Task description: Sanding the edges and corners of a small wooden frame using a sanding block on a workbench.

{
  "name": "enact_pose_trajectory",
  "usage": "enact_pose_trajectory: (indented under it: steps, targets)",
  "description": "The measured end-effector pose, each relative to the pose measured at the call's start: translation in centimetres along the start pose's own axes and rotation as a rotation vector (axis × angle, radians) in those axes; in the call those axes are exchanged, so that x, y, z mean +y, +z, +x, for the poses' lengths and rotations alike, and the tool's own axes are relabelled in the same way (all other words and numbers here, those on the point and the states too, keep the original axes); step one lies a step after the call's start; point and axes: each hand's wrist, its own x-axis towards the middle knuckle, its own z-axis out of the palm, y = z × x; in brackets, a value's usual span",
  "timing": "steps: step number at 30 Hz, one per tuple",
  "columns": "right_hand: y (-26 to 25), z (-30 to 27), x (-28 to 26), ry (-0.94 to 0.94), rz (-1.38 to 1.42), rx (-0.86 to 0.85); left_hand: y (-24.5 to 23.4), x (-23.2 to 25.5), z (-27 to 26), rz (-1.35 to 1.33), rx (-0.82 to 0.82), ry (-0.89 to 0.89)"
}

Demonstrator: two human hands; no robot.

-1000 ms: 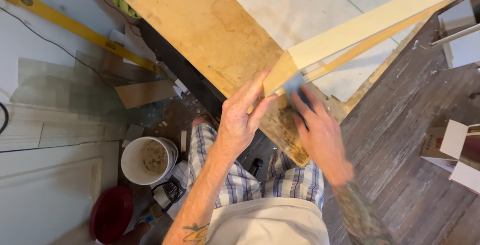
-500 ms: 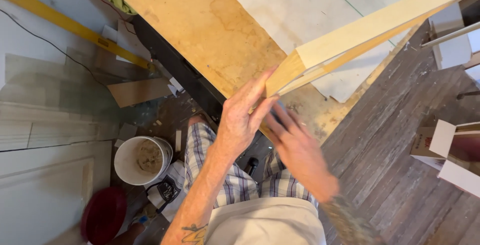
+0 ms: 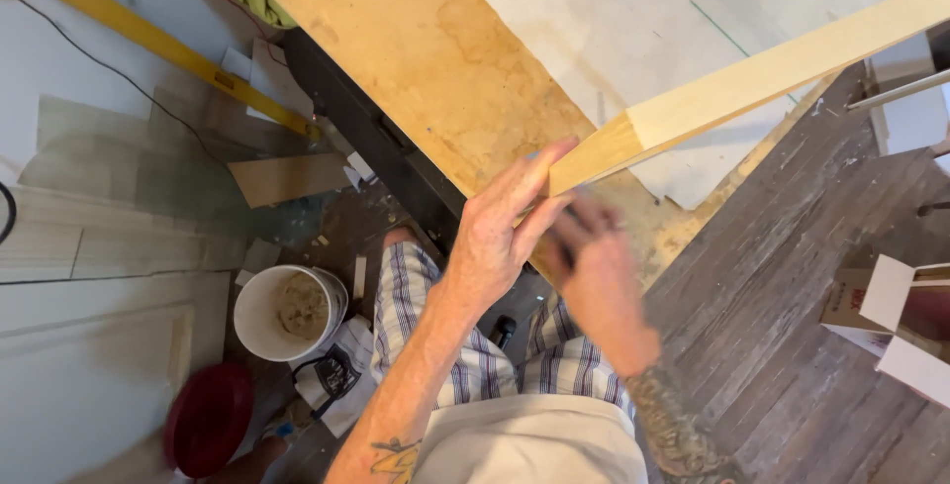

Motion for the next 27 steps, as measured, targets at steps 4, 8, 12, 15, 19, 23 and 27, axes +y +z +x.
enact_pose_trajectory:
  steps: [4,8,12,15,19,23,27]
  targets:
    - [-0.5,-2.0,1.9,-0.064,0.036,-0.044,0.0,-0.4,-0.3,-0.016,-0.003,-0.024]
    - [-0.6,0.9,1.8,-0.049,-0.039,0.047,0.2,-0.7,-0.5,0.008,0.001,-0.020]
    - [-1.1,-1.2,0.5,-0.056,0.117,-0.037,-0.3,0.2,0.4,0.033,0.008,0.003]
    - [-1.6,-0.7,4.4,-0.045,0.093,-0.066,-0.2,-0.6,0.0,-0.005,0.019,-0.015]
    - [-1.5,1.0,1.6,-0.055,-0.008,0.003,-0.2,0.2,0.7,0.022,0.028,-0.009]
    - [-3.8,-1.8,2.9,-0.058,0.048,-0.112,0.1,-1.3,-0.1,-0.034,0.025,-0.021]
    - [-1.3,0.8,8.0,-0.047,-0.024,0.057,0.6,-1.3,-0.4,0.044,0.036,0.001]
